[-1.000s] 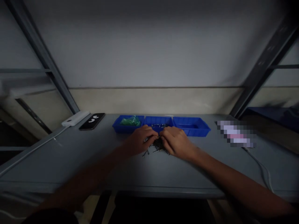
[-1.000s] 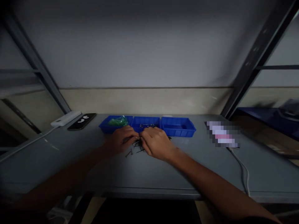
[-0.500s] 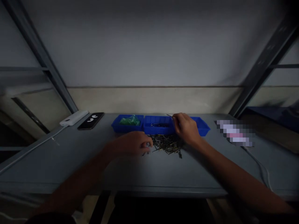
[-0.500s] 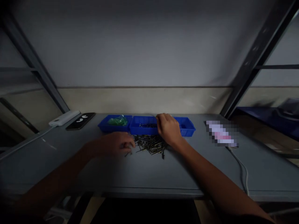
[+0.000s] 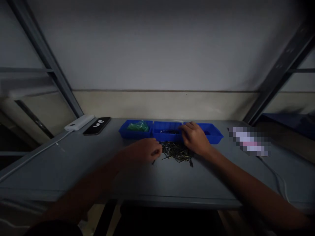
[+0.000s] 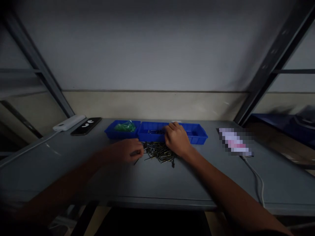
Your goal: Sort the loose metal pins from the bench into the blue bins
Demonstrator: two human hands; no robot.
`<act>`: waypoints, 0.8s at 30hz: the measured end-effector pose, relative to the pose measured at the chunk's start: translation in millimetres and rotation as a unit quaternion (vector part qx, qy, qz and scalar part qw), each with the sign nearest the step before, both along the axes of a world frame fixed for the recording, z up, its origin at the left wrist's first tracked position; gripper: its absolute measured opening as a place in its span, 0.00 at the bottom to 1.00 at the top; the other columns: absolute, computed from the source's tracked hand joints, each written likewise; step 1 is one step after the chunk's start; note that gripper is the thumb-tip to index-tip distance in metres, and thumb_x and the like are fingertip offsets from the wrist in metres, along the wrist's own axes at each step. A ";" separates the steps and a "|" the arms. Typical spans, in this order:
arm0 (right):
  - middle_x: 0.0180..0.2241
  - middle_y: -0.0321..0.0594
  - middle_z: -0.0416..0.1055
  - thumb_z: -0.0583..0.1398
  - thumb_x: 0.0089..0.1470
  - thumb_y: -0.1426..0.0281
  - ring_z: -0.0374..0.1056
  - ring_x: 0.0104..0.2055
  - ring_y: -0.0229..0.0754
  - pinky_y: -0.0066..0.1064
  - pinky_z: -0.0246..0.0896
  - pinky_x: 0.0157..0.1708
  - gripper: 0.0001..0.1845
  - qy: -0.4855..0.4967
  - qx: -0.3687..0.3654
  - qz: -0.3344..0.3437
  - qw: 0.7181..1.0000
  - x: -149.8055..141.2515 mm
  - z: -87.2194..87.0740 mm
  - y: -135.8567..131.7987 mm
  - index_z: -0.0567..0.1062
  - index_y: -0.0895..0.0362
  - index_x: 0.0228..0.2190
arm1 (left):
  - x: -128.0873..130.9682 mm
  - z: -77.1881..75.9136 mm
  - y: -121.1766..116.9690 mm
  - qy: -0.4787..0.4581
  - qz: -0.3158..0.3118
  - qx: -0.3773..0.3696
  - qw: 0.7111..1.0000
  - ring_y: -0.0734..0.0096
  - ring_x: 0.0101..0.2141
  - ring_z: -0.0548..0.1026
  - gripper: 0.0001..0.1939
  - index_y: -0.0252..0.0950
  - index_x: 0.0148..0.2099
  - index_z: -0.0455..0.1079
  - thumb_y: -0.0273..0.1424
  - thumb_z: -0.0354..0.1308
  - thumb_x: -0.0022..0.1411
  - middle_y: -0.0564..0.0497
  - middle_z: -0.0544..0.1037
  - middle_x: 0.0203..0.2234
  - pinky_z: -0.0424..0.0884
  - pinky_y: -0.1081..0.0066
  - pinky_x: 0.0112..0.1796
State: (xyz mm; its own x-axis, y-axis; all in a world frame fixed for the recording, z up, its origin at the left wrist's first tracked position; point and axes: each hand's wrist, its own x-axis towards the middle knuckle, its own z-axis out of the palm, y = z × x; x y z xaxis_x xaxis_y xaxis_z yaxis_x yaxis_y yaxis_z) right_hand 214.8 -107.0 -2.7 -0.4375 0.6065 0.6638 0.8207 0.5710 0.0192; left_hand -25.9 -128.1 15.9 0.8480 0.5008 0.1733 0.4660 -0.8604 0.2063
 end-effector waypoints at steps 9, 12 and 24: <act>0.30 0.41 0.68 0.54 0.55 0.70 0.61 0.36 0.42 0.36 0.58 0.38 0.08 0.027 -0.088 0.169 0.981 -28.4 0.6 -31.5 0.70 0.58 0.37 | -0.7 4.5 0.9 -0.149 0.088 0.066 0.983 0.72 0.33 0.69 0.09 0.36 0.38 0.64 0.22 0.50 0.53 0.52 0.71 0.29 0.65 0.72 0.35; 0.30 0.41 0.68 0.53 0.55 0.71 0.61 0.35 0.41 0.35 0.58 0.37 0.07 0.036 -0.082 0.177 0.980 -30.1 -1.2 -33.0 0.70 0.58 0.36 | 1.0 2.0 1.6 -0.174 0.094 0.070 0.978 0.72 0.34 0.70 0.09 0.36 0.38 0.63 0.22 0.50 0.54 0.52 0.72 0.31 0.66 0.71 0.36; 0.29 0.40 0.67 0.52 0.58 0.71 0.59 0.33 0.40 0.34 0.56 0.34 0.08 0.040 -0.013 0.168 0.985 -31.5 -0.3 -36.3 0.71 0.57 0.34 | 7.2 0.7 -4.6 -0.188 0.077 0.086 0.975 0.72 0.34 0.69 0.06 0.36 0.37 0.62 0.22 0.51 0.56 0.52 0.71 0.31 0.66 0.72 0.37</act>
State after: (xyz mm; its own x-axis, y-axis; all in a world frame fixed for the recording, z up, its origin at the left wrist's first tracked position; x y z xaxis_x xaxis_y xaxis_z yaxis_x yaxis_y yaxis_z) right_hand 183.3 -143.3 -3.0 -0.5633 0.4544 0.6900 0.5838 0.8099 -0.0568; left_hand -18.6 -132.7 16.6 0.6248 0.5540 0.5502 0.5119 -0.8227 0.2470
